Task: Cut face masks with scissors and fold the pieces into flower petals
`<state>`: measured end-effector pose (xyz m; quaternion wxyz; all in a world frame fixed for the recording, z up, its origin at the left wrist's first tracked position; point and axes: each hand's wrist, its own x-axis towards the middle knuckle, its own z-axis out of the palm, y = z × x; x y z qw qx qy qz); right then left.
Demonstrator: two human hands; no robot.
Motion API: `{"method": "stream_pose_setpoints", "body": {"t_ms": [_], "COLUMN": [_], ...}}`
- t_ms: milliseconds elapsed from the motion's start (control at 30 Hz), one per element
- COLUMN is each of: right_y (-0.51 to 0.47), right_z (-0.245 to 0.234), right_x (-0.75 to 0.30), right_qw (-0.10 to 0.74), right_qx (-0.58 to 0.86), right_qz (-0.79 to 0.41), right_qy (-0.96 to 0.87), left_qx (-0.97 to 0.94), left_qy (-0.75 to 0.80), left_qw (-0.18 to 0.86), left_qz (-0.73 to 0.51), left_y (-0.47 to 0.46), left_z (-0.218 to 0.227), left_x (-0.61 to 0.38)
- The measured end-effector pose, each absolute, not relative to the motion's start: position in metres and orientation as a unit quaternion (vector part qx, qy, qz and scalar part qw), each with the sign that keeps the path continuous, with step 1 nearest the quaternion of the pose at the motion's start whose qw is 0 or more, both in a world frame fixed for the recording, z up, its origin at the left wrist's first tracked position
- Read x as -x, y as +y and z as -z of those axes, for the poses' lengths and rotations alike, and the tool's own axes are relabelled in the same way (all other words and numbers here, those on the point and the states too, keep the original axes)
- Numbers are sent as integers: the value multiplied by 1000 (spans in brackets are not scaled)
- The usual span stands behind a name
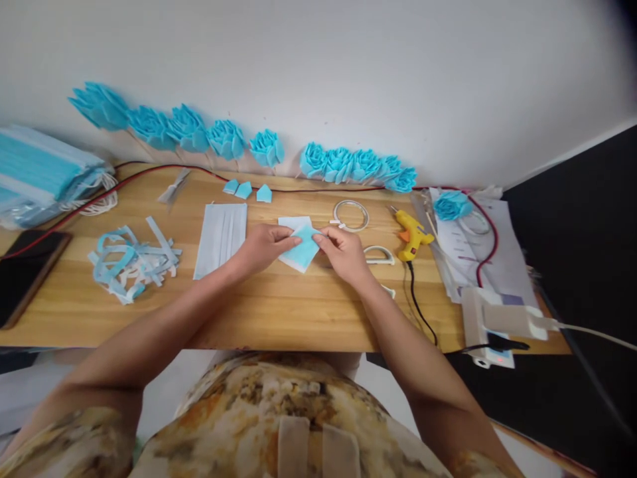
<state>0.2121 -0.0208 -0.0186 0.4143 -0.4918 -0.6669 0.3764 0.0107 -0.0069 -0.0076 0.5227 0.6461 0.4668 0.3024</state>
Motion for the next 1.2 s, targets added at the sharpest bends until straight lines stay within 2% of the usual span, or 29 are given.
{"method": "stream_pose_setpoints", "body": {"t_ms": [133, 233, 333, 400, 433, 500, 633, 767, 867, 1000, 1100, 1200], "right_y": [-21, -18, -15, -16, -18, -22, -29, -30, -29, -31, -32, -32], "right_z": [24, 28, 27, 24, 21, 17, 12, 12, 15, 17, 15, 13], "right_x": [-211, -213, -217, -217, -217, -214, -210, -211, -212, -208, -207, -211], "right_qw": [407, 444, 480, 495, 502, 517, 525, 492, 464, 404, 385, 414], "right_qx": [514, 537, 555, 560, 561, 551, 471, 411, 413, 411, 382, 415], "right_qz": [-354, -365, -363, -336, -311, -238, -55, 36, 43, -18, -85, -219], "right_qy": [-667, -618, -575, -573, -580, -611, -707, -767, -783, -817, -836, -780], "left_qx": [-604, -610, -695, -717, -713, -690, -600, -398, -301, -317, -343, -359], "left_qy": [491, 528, 559, 576, 569, 540, 382, 323, 336, 348, 361, 373], "left_qw": [546, 514, 384, 256, 231, 298, 650, 807, 813, 779, 754, 738], "left_qz": [-309, -292, -237, -298, -338, -378, -267, -294, -369, -415, -427, -434], "left_y": [-11, -5, 5, 6, 3, -6, -27, -30, -26, -20, -17, -16], "left_z": [5, 4, 0, -8, -12, -18, -13, 6, 9, 7, 11, 16], "left_x": [-7, 10, 31, 38, 38, 31, 2, -16, -16, -9, -6, -6]}}
